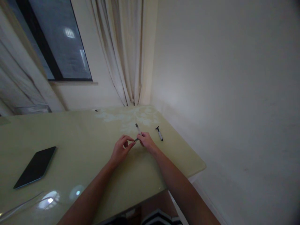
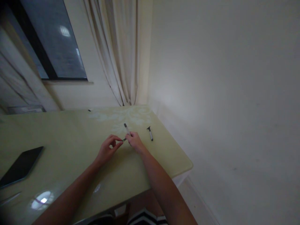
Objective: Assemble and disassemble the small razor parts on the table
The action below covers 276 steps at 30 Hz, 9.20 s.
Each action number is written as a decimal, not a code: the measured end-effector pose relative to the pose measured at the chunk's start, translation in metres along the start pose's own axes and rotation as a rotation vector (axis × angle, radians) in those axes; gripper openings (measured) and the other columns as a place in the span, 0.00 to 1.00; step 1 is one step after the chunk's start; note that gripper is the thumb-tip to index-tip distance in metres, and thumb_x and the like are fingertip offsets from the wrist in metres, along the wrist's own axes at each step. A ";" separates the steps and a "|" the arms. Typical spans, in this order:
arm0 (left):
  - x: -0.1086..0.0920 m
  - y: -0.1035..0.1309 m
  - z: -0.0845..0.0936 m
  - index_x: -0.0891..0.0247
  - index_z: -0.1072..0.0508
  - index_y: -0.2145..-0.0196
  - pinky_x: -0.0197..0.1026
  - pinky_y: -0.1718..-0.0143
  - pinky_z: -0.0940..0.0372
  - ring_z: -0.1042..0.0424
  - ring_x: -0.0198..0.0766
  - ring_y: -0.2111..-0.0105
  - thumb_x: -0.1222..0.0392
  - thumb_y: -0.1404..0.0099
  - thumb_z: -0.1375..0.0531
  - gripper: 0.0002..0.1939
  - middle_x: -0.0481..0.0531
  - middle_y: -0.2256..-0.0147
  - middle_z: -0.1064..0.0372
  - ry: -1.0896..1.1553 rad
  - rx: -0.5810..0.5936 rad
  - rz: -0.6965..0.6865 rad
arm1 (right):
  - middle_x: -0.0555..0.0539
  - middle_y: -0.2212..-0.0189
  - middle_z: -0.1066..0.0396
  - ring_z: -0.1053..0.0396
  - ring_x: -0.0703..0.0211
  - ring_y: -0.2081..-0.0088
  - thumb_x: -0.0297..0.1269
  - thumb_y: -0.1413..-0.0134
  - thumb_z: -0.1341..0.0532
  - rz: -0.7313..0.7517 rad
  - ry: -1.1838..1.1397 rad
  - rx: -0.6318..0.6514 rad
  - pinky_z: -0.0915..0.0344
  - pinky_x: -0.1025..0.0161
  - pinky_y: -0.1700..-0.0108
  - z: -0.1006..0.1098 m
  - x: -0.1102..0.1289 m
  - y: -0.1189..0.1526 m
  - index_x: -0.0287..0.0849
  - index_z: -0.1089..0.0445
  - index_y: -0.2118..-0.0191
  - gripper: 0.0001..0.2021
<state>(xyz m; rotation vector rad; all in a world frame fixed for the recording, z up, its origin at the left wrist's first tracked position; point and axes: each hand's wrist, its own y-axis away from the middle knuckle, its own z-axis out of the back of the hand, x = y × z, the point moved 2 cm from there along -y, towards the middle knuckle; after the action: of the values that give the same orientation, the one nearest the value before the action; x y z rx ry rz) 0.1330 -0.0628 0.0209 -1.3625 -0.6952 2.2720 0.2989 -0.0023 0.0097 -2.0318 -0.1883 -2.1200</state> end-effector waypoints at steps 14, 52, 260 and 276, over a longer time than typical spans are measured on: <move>0.008 -0.001 0.001 0.57 0.25 0.49 0.36 0.69 0.34 0.34 0.31 0.71 0.56 0.36 0.35 0.17 0.50 0.57 0.31 0.132 0.053 0.052 | 0.54 0.80 0.39 0.45 0.65 0.78 0.53 0.42 0.36 0.139 0.043 0.167 0.48 0.66 0.74 -0.004 0.007 0.004 0.38 0.23 0.65 0.19; 0.026 -0.009 0.018 0.58 0.26 0.47 0.38 0.69 0.34 0.35 0.31 0.73 0.54 0.34 0.38 0.19 0.50 0.57 0.33 0.049 -0.178 0.130 | 0.44 0.64 0.23 0.31 0.56 0.63 0.48 0.29 0.45 0.458 0.558 -0.007 0.39 0.62 0.59 -0.004 0.012 0.015 0.43 0.19 0.54 0.19; 0.044 -0.004 0.012 0.57 0.26 0.46 0.39 0.70 0.33 0.35 0.33 0.73 0.54 0.33 0.40 0.19 0.50 0.57 0.34 -0.028 -0.160 0.115 | 0.51 0.75 0.33 0.38 0.61 0.70 0.39 0.34 0.40 0.510 0.796 -0.049 0.48 0.65 0.65 -0.005 0.004 0.008 0.41 0.26 0.71 0.14; 0.042 -0.003 0.011 0.57 0.27 0.46 0.39 0.69 0.34 0.36 0.32 0.73 0.54 0.33 0.40 0.19 0.50 0.58 0.34 -0.005 -0.099 0.103 | 0.50 0.74 0.30 0.37 0.60 0.69 0.39 0.33 0.40 0.474 0.833 -0.116 0.47 0.64 0.63 -0.005 0.006 0.008 0.41 0.23 0.67 0.13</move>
<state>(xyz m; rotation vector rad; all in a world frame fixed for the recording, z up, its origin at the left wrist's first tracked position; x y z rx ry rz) 0.1050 -0.0392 -0.0017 -1.4697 -0.7648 2.3497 0.2959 -0.0117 0.0148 -0.9349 0.4928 -2.4401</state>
